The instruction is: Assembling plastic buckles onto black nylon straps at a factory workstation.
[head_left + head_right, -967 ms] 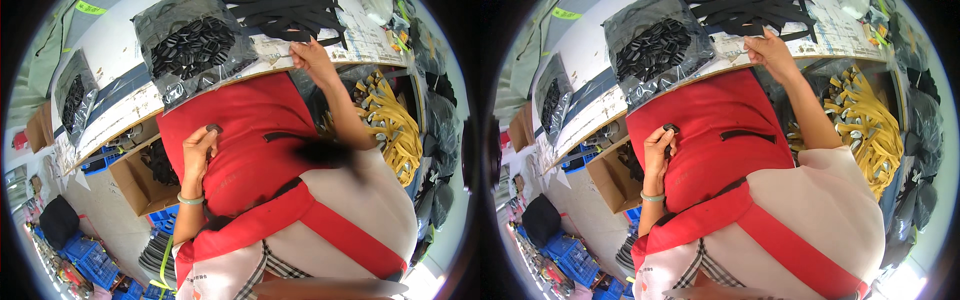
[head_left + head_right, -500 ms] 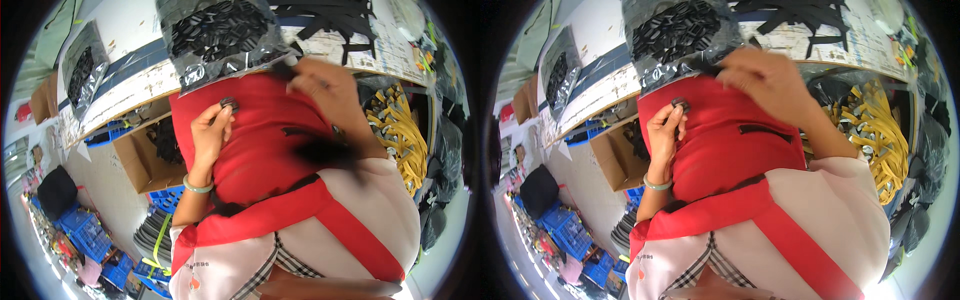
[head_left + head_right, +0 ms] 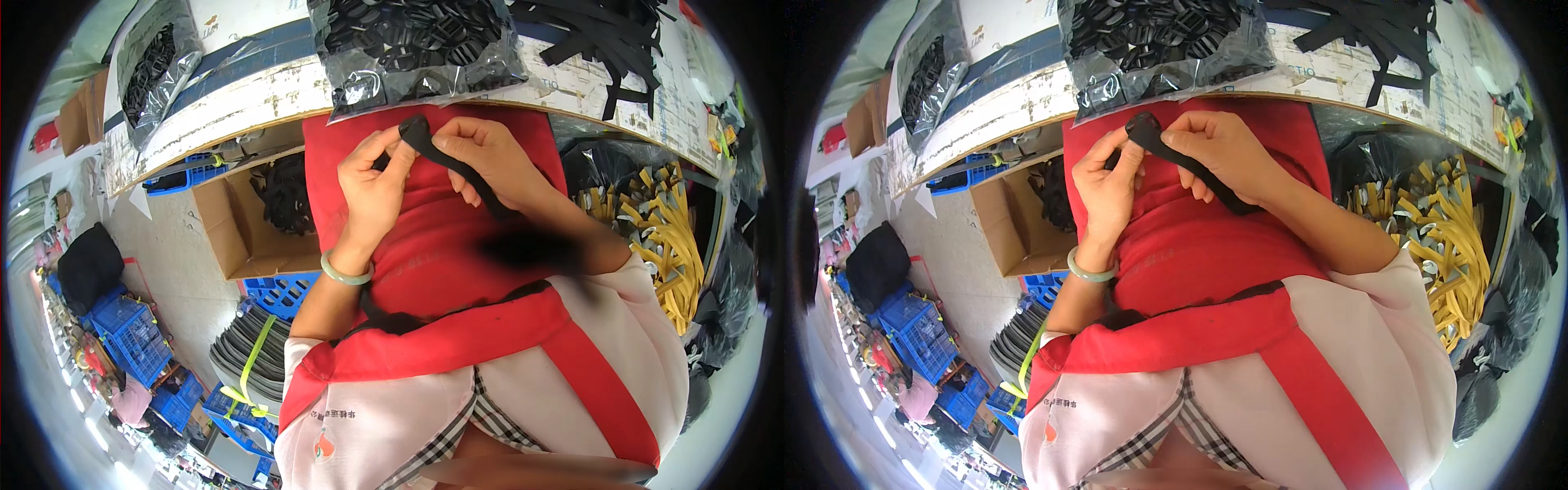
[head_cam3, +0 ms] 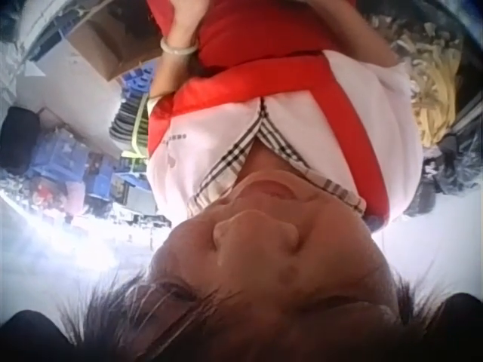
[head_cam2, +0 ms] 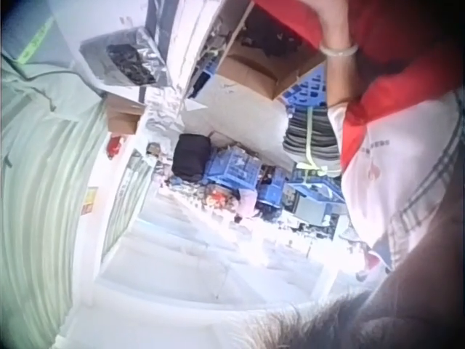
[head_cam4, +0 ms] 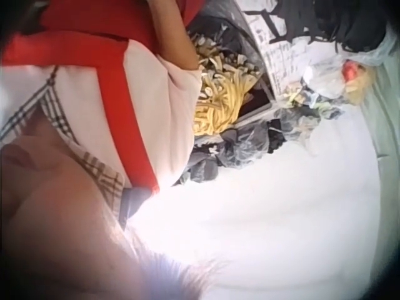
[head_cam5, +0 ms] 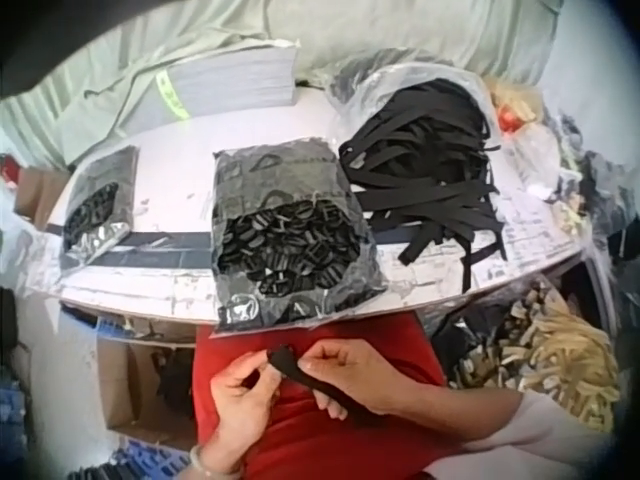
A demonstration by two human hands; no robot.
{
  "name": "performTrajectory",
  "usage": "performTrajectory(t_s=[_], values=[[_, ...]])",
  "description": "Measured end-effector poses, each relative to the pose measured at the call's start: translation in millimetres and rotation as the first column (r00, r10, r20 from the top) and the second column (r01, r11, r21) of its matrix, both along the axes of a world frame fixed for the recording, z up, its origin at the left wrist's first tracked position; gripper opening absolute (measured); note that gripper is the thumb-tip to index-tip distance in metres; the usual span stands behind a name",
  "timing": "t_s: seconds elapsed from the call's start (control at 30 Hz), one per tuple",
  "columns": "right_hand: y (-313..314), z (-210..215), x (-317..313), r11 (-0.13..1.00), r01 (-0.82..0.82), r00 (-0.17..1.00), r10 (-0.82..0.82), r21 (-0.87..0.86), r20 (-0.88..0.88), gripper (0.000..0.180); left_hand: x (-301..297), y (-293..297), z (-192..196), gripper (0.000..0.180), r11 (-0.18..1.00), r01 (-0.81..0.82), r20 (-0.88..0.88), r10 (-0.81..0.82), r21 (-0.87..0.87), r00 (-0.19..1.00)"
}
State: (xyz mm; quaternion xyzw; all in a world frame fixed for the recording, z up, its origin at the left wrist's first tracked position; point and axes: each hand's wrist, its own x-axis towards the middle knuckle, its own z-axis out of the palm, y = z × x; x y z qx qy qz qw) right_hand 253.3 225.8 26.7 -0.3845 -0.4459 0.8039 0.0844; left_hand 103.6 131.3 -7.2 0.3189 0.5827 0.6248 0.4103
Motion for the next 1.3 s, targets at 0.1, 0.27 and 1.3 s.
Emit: performTrajectory(t_s=[0.1, 0.27, 1.3], values=[[-1.2, -3.5, -1.5, 0.999, 0.041, 0.999, -0.042, -0.031, -0.018, 0.023, -2.9, 0.2, -6.9, 0.017, 0.999, -0.029, -0.082, 0.032, 0.028, 0.996], [-2.7, -6.8, -9.4, 0.979, 0.15, 0.97, -0.173, -0.139, -0.174, 0.021, -5.7, 5.1, -9.7, 0.018, 0.987, -0.028, -0.342, 0.081, 0.158, 0.936], [-10.0, 13.5, -15.3, 0.775, -0.151, 0.988, 0.1, 0.614, 0.117, 0.019, -15.2, -10.4, -4.2, 0.014, 0.994, -0.094, 0.393, 0.106, -0.05, 0.914]])
